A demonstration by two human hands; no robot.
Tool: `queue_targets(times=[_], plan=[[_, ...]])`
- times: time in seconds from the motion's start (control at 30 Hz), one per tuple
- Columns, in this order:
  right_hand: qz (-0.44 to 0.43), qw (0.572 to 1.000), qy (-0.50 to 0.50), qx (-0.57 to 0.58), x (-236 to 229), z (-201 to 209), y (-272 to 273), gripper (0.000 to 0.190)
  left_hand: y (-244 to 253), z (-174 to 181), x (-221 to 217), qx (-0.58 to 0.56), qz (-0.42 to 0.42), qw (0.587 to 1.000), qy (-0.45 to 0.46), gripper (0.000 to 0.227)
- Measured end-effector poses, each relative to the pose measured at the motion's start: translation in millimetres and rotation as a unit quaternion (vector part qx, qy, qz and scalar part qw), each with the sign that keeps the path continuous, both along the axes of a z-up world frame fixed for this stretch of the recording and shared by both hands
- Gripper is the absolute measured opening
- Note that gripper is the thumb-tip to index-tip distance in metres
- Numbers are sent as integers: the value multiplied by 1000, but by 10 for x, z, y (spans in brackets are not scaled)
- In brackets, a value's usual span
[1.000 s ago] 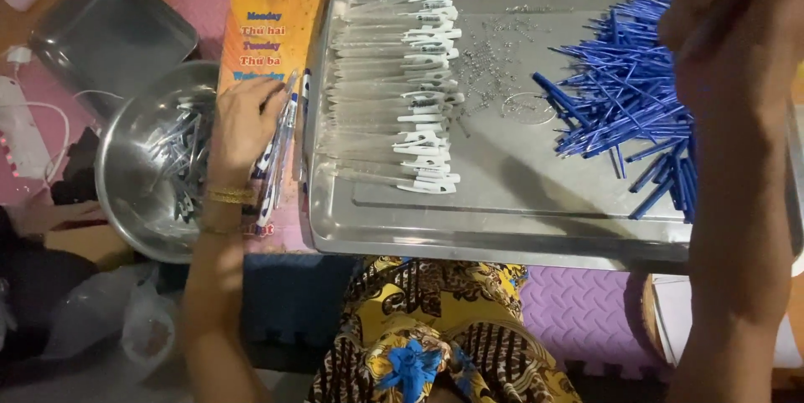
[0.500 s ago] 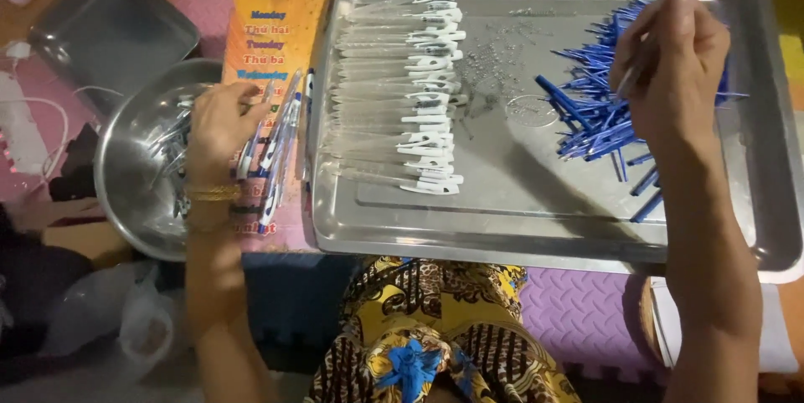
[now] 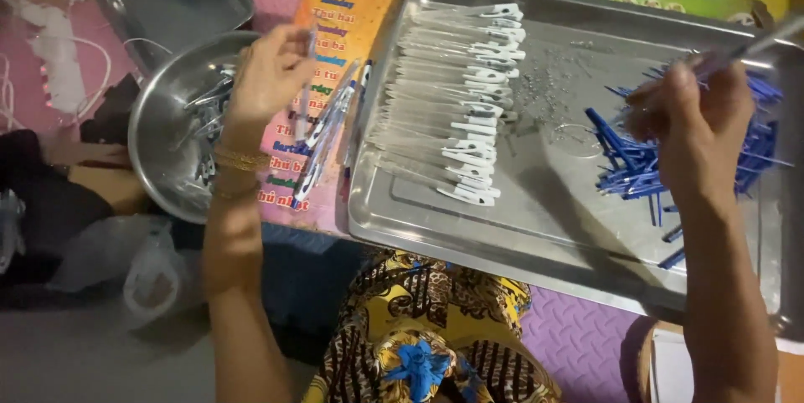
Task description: The person repeatedly picks white marker bodies from a metal tray, inserts blue ink cartridges into them, and places the assembled markers back on the tray. The process is continuous and repetitive throughout the clip.
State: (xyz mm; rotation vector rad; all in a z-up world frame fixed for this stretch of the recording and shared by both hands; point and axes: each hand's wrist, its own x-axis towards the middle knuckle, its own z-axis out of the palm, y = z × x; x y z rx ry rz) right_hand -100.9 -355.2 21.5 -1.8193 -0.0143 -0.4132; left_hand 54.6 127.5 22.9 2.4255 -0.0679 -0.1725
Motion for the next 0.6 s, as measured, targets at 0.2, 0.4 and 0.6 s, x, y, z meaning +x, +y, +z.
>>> queue_targets(times=[0.2, 0.4, 0.6], plan=[[63, 997, -23, 43, 33, 38, 330, 28, -462, 253, -172, -307, -144, 940, 40, 34], [91, 994, 59, -12, 138, -38, 879, 26, -904, 96, -382, -577, -267, 770, -47, 19], [148, 948, 112, 260, 121, -211, 1114, 34, -1277, -198, -498, -608, -282, 728, -141, 23]])
